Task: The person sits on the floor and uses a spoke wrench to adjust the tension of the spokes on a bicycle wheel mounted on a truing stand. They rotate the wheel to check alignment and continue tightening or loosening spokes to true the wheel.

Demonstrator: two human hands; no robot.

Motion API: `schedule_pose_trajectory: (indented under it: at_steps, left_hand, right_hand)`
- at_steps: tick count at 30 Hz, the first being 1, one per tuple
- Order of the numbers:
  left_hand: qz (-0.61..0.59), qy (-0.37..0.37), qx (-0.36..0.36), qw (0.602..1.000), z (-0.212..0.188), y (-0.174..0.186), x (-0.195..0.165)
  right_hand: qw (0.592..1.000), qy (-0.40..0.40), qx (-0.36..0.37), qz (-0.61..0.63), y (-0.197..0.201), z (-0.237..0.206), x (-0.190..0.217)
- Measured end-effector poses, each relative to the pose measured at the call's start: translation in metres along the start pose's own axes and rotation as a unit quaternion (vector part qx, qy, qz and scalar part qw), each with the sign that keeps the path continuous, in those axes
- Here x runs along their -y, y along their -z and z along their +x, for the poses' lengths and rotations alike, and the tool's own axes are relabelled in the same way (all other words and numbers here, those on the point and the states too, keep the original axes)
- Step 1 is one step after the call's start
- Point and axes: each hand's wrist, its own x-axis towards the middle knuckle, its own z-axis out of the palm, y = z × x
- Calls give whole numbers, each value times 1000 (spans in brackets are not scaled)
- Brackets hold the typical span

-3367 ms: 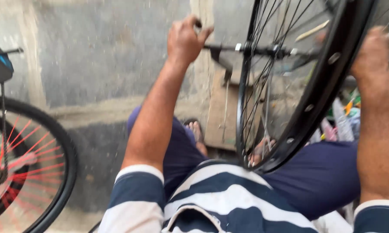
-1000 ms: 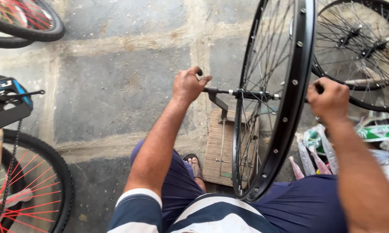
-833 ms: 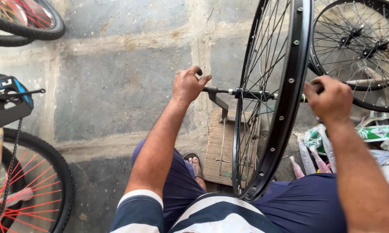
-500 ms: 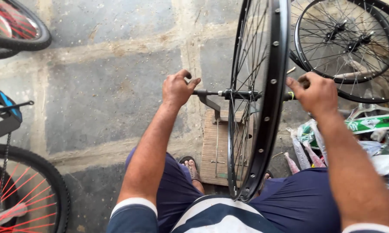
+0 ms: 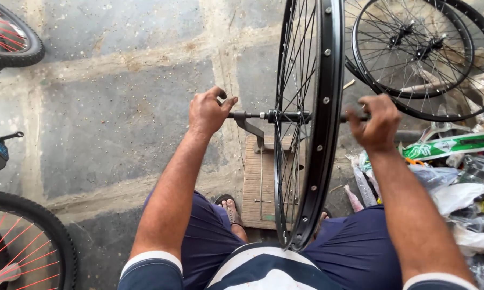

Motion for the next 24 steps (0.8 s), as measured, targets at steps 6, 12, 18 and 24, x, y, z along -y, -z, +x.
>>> schedule_pose_trajectory:
  at_steps: [6,12,18,24]
  left_hand:
    - [-6,-23,-9,1000,3,-5,6]
    - [-9,-9,10,1000,4,-5,5]
    - [7,-5,13,1000,3,6,0]
    - [16,-7,-9,1000,2,8,-5]
  right_hand:
    - [983,-106,145,-26,9,9,11]
    - [998,-24,47,-31,7,0,8]
    - [999,-3,49,1,1,6,-6]
    - [971,-163,175,-22,0,18,-4]
